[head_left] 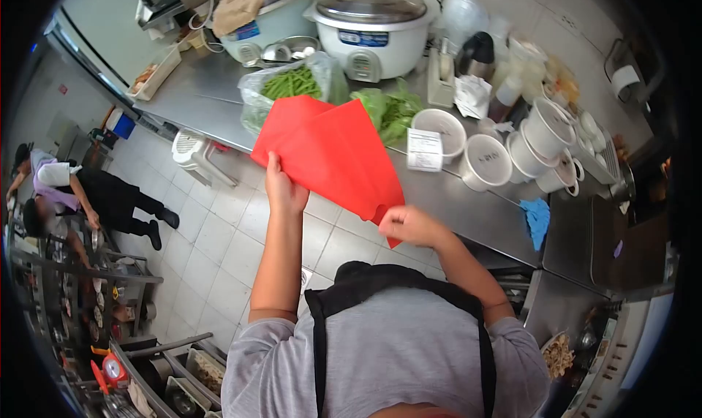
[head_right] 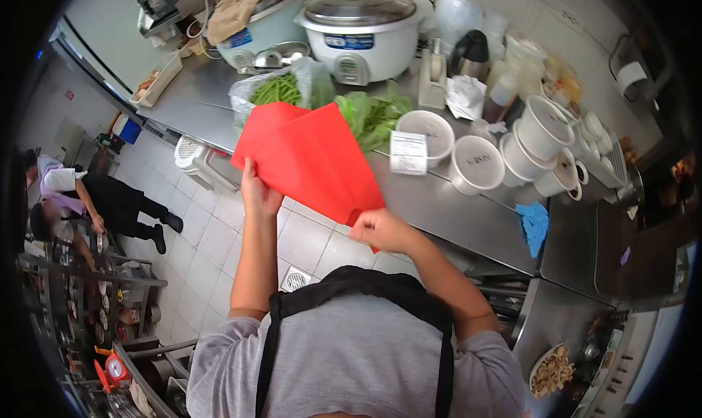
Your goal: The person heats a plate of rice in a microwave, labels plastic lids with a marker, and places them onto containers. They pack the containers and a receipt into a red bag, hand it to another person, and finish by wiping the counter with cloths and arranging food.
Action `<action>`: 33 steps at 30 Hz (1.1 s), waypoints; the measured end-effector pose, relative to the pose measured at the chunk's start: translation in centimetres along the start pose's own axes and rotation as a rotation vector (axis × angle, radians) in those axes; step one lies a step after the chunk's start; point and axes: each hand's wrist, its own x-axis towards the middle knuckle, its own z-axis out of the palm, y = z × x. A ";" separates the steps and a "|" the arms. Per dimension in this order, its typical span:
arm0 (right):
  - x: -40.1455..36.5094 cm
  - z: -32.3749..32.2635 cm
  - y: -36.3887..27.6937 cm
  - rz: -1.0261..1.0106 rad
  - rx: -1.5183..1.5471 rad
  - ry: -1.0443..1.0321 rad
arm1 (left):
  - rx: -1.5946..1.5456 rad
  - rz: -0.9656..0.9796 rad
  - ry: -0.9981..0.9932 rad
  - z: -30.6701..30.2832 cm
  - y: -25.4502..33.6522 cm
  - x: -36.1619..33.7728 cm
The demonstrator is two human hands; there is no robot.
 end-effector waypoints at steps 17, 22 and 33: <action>12.5 7.8 -0.7 0.065 0.577 0.187 | 0.213 0.144 0.226 -9.5 6.6 -1.7; 13.2 5.6 -3.6 -0.081 0.454 0.274 | 0.776 0.668 0.735 -12.3 7.4 -1.7; 9.8 6.6 -1.4 -0.269 -0.194 0.266 | 0.844 -0.088 -0.145 -5.0 -0.5 -5.1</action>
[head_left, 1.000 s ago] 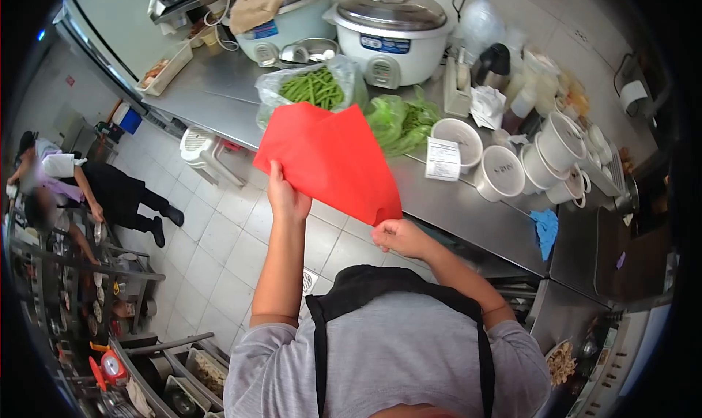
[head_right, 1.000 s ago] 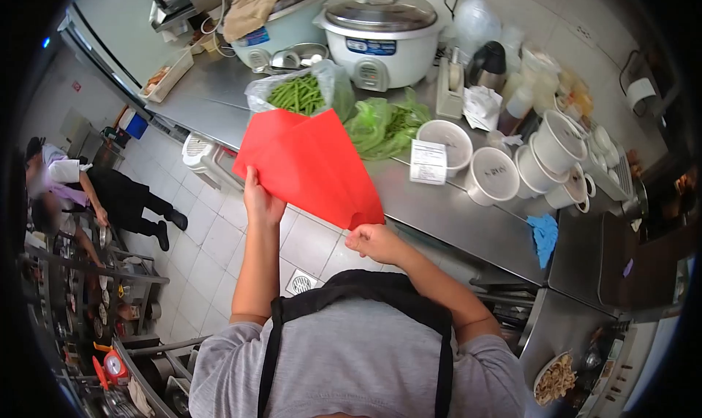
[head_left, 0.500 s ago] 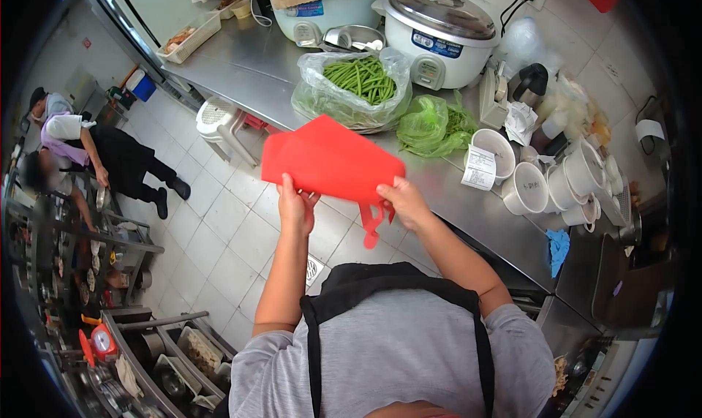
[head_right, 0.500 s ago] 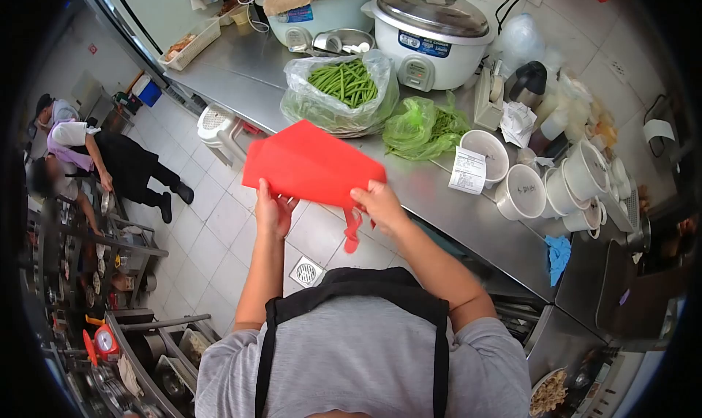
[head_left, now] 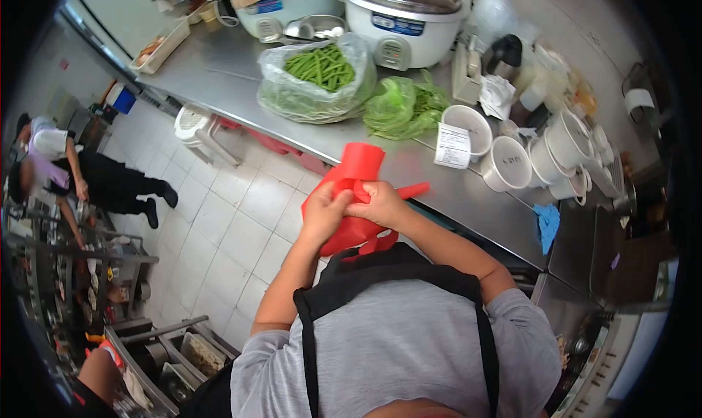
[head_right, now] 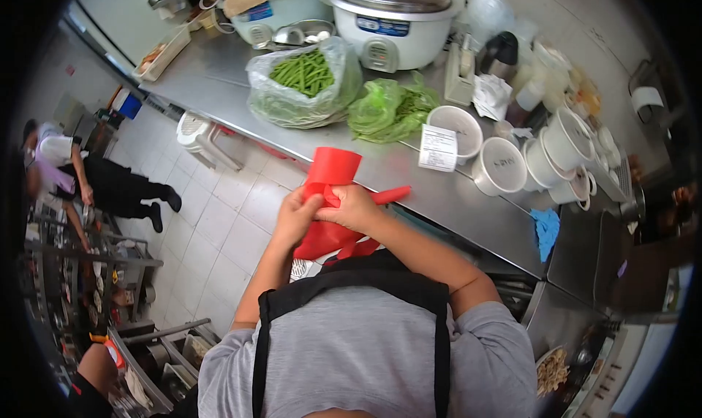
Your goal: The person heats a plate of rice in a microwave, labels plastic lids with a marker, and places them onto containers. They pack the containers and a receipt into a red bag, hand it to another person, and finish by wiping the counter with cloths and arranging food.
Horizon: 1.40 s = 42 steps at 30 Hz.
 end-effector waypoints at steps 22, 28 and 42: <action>-0.1 -11.1 -1.0 0.352 0.752 0.205 | 0.759 0.061 0.177 -10.6 3.0 1.3; 0.9 -7.9 -8.4 -0.003 0.128 -0.051 | 1.328 0.573 -0.160 2.2 6.7 1.3; 0.4 -6.2 -8.1 -0.126 -0.358 0.115 | 0.553 0.406 -0.330 0.5 9.6 1.7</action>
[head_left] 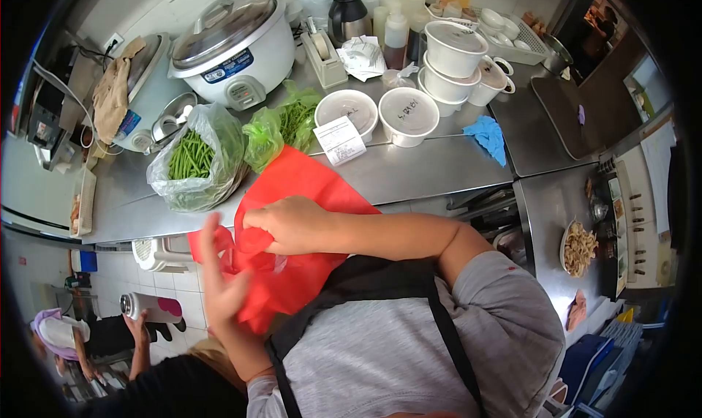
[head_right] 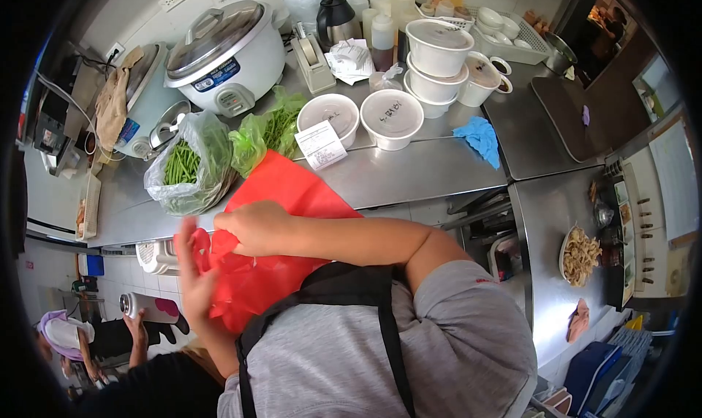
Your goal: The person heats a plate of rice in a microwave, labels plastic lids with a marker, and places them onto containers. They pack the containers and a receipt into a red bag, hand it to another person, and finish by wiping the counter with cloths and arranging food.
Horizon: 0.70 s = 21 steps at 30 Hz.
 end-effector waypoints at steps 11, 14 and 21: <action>-2.2 4.5 7.1 0.227 -0.304 0.184 | -0.354 -0.043 0.435 -1.7 -3.0 -0.7; -2.4 4.5 11.7 0.300 -0.230 0.404 | -0.562 -0.116 0.389 -3.7 -2.7 -3.8; -0.5 0.9 4.2 0.517 1.077 0.029 | 0.581 -0.548 -0.142 -2.6 -15.7 -9.5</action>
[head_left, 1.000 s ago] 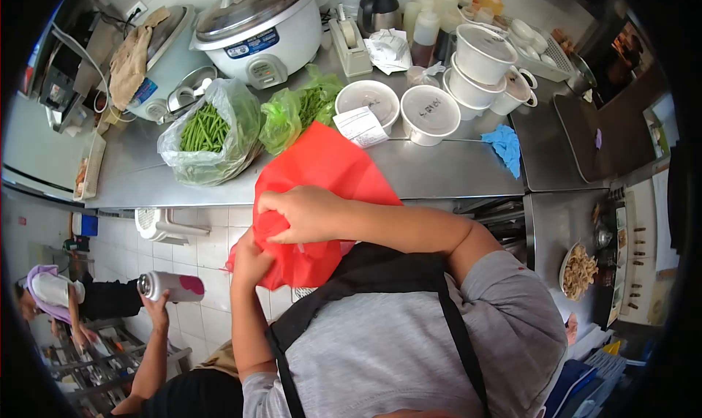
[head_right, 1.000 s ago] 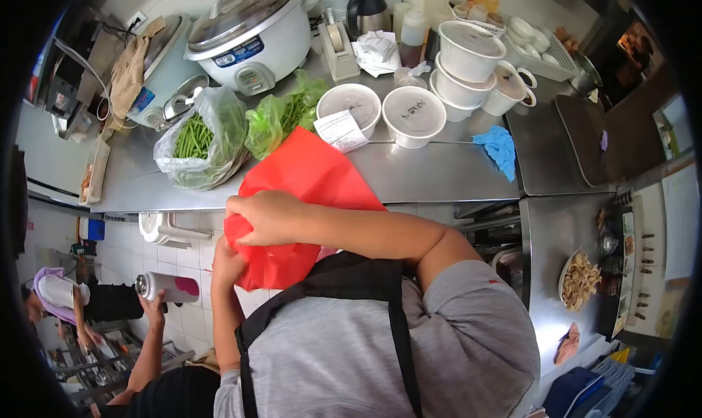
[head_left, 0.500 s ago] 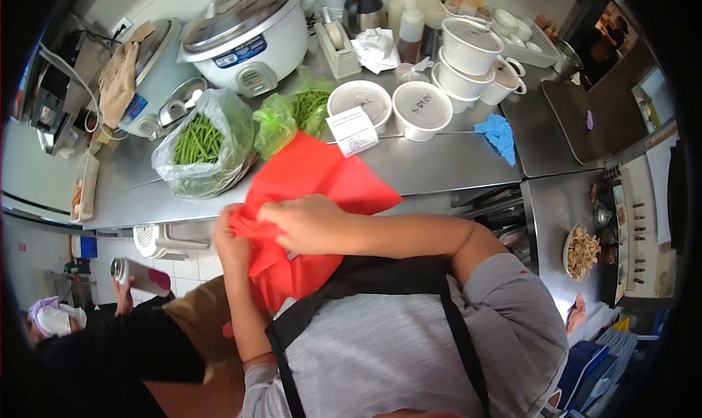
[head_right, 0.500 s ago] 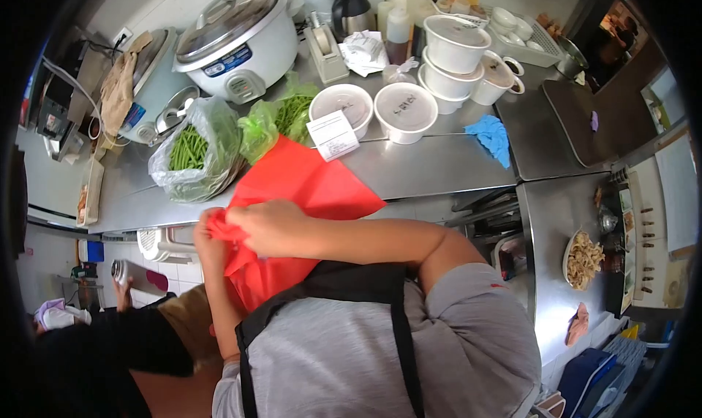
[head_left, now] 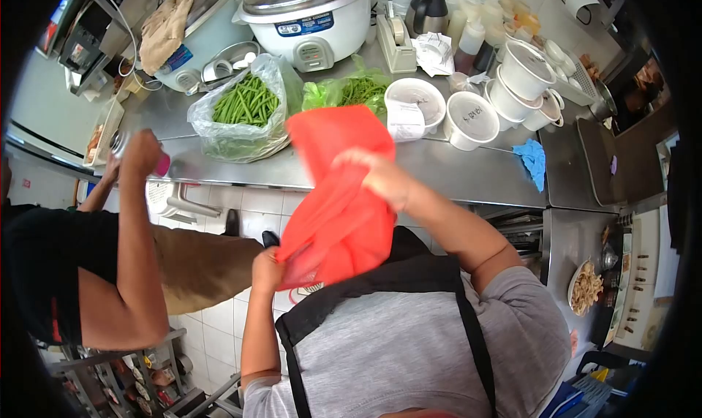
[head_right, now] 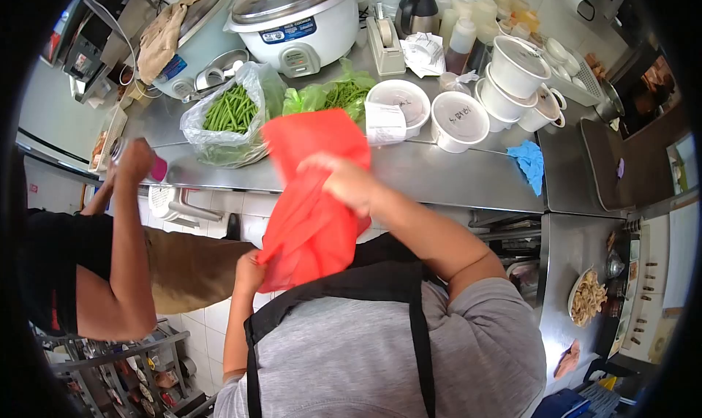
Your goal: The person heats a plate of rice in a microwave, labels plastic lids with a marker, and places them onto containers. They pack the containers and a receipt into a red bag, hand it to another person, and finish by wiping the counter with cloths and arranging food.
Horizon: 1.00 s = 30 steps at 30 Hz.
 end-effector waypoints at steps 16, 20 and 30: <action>2.1 -6.0 1.3 -0.008 0.152 0.591 | -1.197 0.193 -0.066 -7.0 2.2 -3.7; 0.3 -4.1 0.7 0.044 0.402 0.098 | -0.628 -0.178 -0.523 -1.9 -2.3 -3.0; 1.2 8.2 -15.4 -1.264 -0.784 0.211 | -0.722 0.145 0.937 -21.7 -6.3 -0.9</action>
